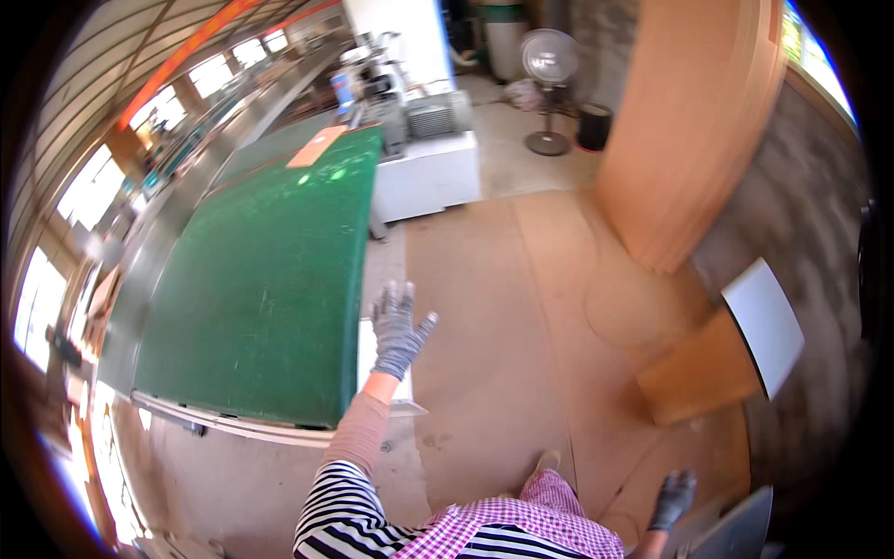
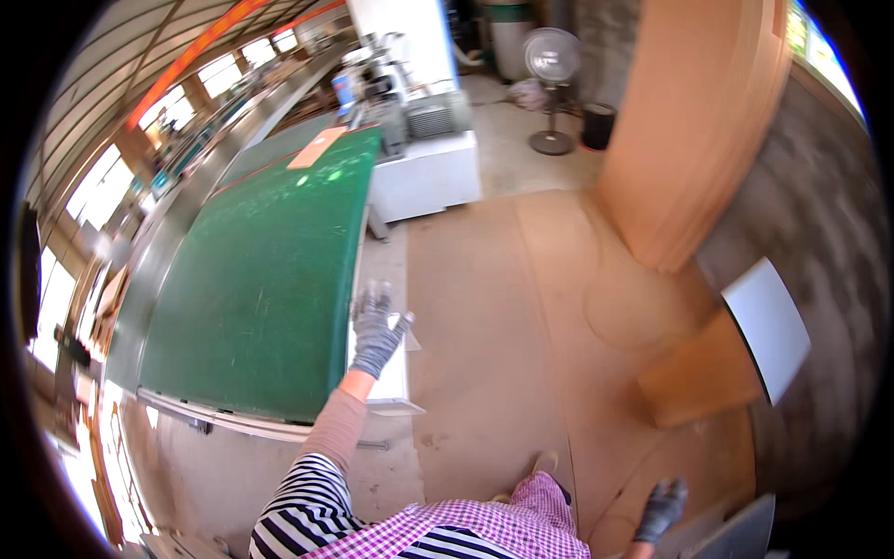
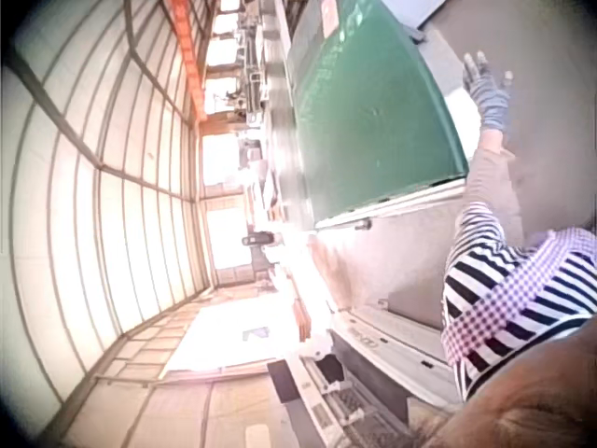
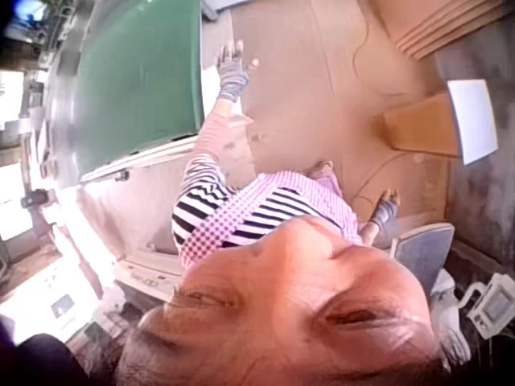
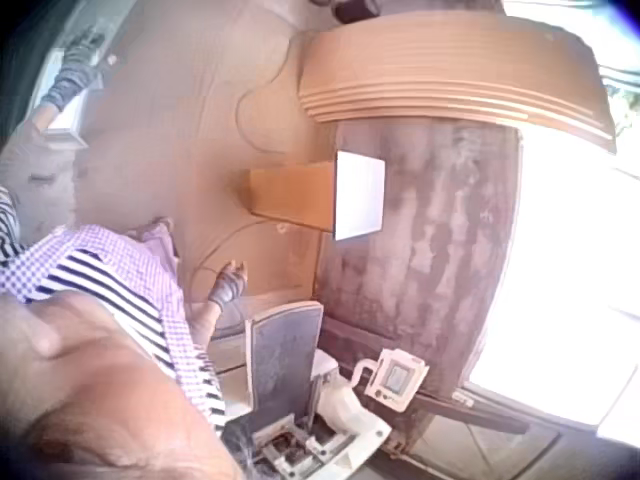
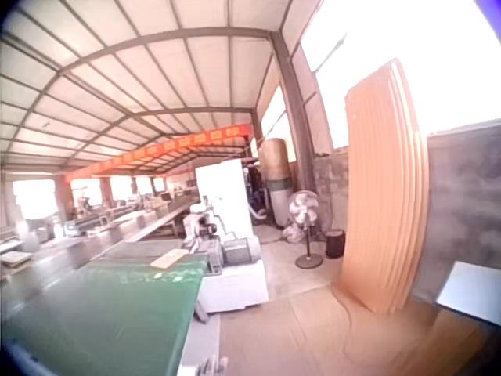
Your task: The person repeatedly picks up rectangular wooden panels from a stack and places them onto a machine's conveyor belt. They then use a handheld air nozzle to blow air onto the panels while they are positioned on the machine. The person continues this cycle of loading and blowing air on the panels throughout the video.
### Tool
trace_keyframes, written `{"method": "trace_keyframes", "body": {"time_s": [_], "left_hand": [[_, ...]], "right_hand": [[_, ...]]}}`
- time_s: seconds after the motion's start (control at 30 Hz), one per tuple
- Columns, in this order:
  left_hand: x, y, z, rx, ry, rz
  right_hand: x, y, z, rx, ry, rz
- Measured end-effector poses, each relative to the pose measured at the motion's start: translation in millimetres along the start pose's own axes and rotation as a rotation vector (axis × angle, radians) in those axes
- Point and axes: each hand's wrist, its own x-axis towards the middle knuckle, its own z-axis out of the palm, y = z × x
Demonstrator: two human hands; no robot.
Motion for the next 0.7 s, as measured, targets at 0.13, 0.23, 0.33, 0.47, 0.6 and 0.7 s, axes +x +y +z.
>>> {"method": "trace_keyframes", "body": {"time_s": [0.13,0.23,0.33,0.47,0.6,0.7], "left_hand": [[92.2,-173.8,5.8,0.085,-0.046,-0.555],[117.4,-271.2,35.7,-0.035,-0.047,-0.905],[129.2,-303.5,56.1,0.239,-0.233,-1.095],[162.7,-362.2,88.4,0.263,-0.156,-1.157],[175.6,-419.9,105.4,0.331,-0.066,-1.171],[228.3,-488.2,148.8,0.515,0.123,-1.241]], "right_hand": [[213.8,-203.7,58.6,-0.141,0.165,-0.476],[284.8,-445.7,171.4,0.168,0.08,-0.796],[258.6,-755.0,303.8,0.528,-0.178,-1.175],[136.7,-1166.7,398.1,0.646,-0.645,-1.649],[54.3,-1424.5,492.2,0.49,-0.704,-1.847],[7.9,-1591.8,572.3,0.533,-0.658,-1.931]]}}
